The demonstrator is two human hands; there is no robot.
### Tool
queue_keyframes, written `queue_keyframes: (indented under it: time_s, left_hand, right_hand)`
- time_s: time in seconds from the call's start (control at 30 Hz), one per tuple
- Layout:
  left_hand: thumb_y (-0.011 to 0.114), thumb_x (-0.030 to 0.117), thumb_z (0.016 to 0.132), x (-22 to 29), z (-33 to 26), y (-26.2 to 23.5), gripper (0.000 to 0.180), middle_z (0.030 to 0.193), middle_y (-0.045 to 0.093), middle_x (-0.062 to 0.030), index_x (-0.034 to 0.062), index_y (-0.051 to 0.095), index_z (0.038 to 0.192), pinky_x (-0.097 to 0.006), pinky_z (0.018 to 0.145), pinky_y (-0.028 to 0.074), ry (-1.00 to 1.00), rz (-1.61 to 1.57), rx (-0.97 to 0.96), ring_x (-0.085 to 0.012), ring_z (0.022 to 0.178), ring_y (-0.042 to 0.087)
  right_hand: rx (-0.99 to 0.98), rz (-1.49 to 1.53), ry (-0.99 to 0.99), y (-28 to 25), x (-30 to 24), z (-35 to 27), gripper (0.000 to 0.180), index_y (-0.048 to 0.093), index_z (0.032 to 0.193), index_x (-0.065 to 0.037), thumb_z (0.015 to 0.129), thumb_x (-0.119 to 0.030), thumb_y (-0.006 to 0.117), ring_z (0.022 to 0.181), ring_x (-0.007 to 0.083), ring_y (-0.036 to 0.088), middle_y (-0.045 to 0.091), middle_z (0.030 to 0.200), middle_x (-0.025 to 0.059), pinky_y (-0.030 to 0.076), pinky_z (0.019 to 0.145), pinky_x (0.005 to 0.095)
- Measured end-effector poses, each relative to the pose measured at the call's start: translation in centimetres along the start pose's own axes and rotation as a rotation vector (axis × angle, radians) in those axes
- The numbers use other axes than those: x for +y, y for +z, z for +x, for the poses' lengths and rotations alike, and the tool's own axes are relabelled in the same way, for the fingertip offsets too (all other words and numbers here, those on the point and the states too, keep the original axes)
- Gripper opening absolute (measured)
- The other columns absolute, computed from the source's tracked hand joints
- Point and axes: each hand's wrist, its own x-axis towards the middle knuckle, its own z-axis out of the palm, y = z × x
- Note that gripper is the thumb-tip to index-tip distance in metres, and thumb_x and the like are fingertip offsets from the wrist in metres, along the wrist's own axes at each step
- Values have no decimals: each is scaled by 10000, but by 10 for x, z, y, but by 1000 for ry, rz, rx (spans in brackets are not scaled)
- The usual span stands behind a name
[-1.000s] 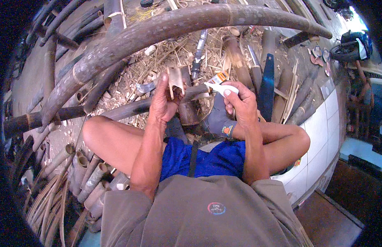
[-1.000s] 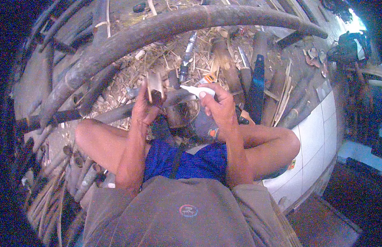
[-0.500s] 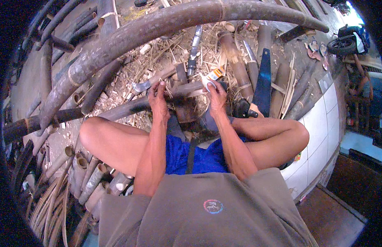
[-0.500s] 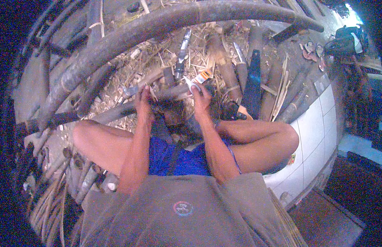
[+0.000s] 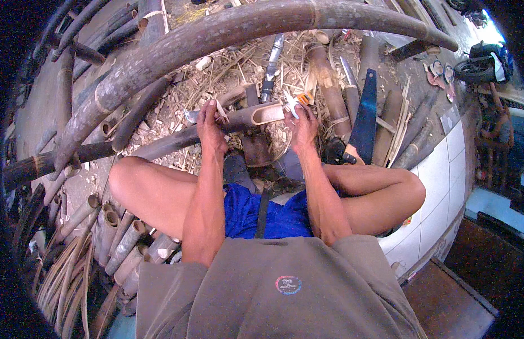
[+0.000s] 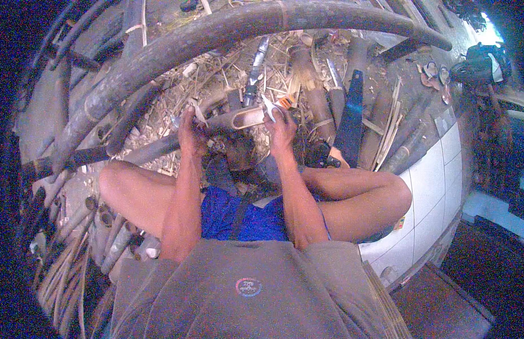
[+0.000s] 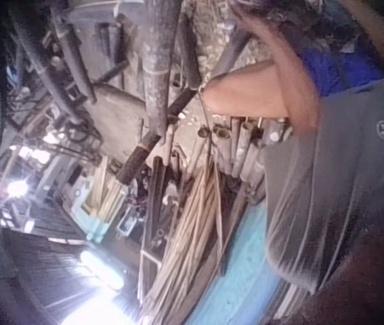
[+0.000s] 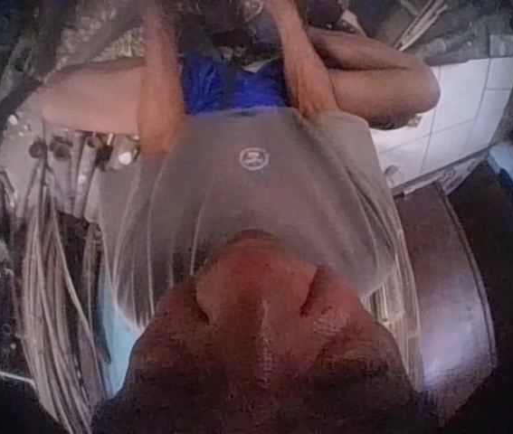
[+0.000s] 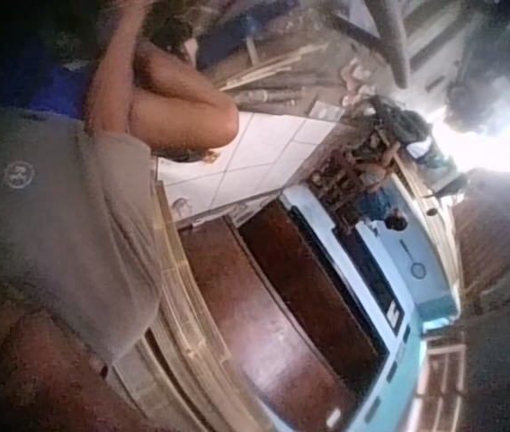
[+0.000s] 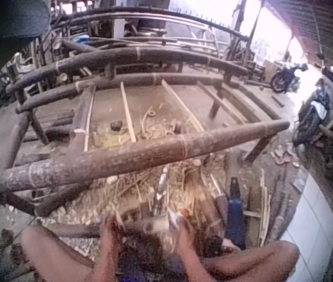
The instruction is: The person applies glue from a white tube to the edges of a small bamboo ring and a U-shaped bamboo piece, then presses them together to form a joint. The person repeats the gluing and pressing steps on the same components.
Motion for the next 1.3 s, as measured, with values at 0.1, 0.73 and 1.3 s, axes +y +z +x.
queue_keyframes:
  time_s: [0.1,0.73,1.3]
  left_hand:
    - [795,302,921,-1,7,9,422,851,560,33,64,658,1241,-267,675,447,93,55,11,-97,756,538]
    - [812,345,902,-1,14,11,482,852,549,56,62,675,1267,-242,729,398,68,43,-17,-77,767,475]
    - [804,330,909,-1,6,20,461,869,562,46,48,679,1251,-251,730,418,62,49,15,-84,777,508]
  right_hand:
    - [-15,60,-29,4,-3,4,309,639,1249,-83,976,-211,706,851,148,669,697,960,28,567,807,355]
    - [-108,-1008,-414,14,1,-41,274,717,1136,-21,944,-217,701,774,182,684,743,893,118,548,730,348]
    - [18,-1161,-434,13,-33,-44,275,716,1111,-23,927,-224,680,804,310,743,744,898,208,567,741,413]
